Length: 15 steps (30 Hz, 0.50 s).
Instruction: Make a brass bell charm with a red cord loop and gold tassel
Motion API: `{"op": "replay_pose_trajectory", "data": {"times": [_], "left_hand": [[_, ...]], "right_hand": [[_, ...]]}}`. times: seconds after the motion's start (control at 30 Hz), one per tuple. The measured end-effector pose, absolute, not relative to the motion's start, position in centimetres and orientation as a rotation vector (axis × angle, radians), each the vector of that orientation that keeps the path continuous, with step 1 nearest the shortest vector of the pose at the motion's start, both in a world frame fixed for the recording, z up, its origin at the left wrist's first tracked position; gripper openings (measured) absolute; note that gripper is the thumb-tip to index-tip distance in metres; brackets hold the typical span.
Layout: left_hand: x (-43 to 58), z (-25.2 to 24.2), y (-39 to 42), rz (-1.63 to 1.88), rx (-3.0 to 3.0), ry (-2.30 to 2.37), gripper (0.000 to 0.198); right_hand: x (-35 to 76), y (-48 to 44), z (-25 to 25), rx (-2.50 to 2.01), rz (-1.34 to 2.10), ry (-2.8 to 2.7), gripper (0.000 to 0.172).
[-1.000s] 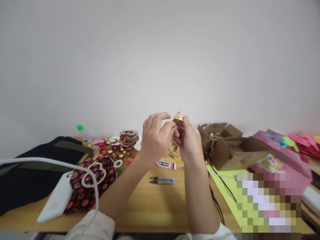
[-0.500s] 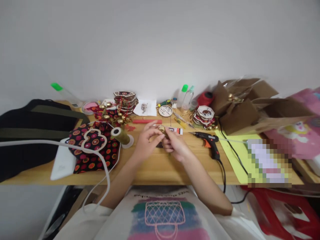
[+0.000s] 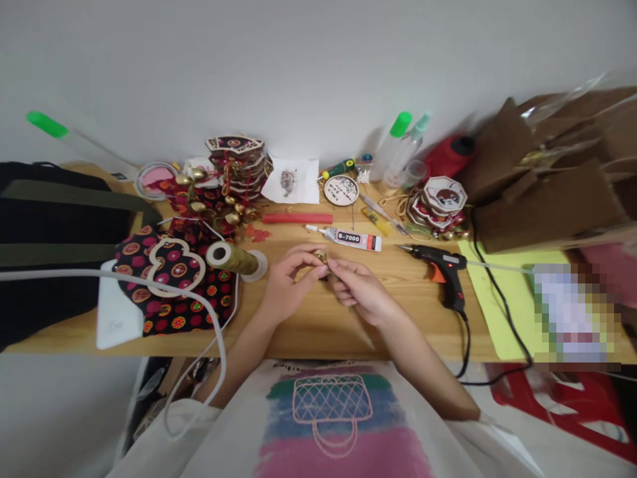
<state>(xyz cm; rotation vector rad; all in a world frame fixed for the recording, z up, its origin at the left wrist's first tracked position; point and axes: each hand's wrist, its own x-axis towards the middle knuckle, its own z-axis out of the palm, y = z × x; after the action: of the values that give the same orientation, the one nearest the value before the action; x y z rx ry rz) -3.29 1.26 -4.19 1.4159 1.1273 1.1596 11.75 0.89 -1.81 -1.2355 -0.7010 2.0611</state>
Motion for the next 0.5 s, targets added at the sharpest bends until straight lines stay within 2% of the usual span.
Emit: {"op": "replay_pose_trajectory", "data": {"times": [0.13, 0.5], "left_hand": [[-3.1, -4.3, 1.3, 1.138, 1.388, 1.18, 0.01], [-2.9, -4.9, 1.0, 1.158, 1.239, 1.243, 0.009]], "right_hand": [[11.9, 0.8, -2.4, -1.24, 1.978, -0.781, 0.04], [13.0, -0.1, -2.6, -1.203, 2.086, -0.724, 0.035]]}}
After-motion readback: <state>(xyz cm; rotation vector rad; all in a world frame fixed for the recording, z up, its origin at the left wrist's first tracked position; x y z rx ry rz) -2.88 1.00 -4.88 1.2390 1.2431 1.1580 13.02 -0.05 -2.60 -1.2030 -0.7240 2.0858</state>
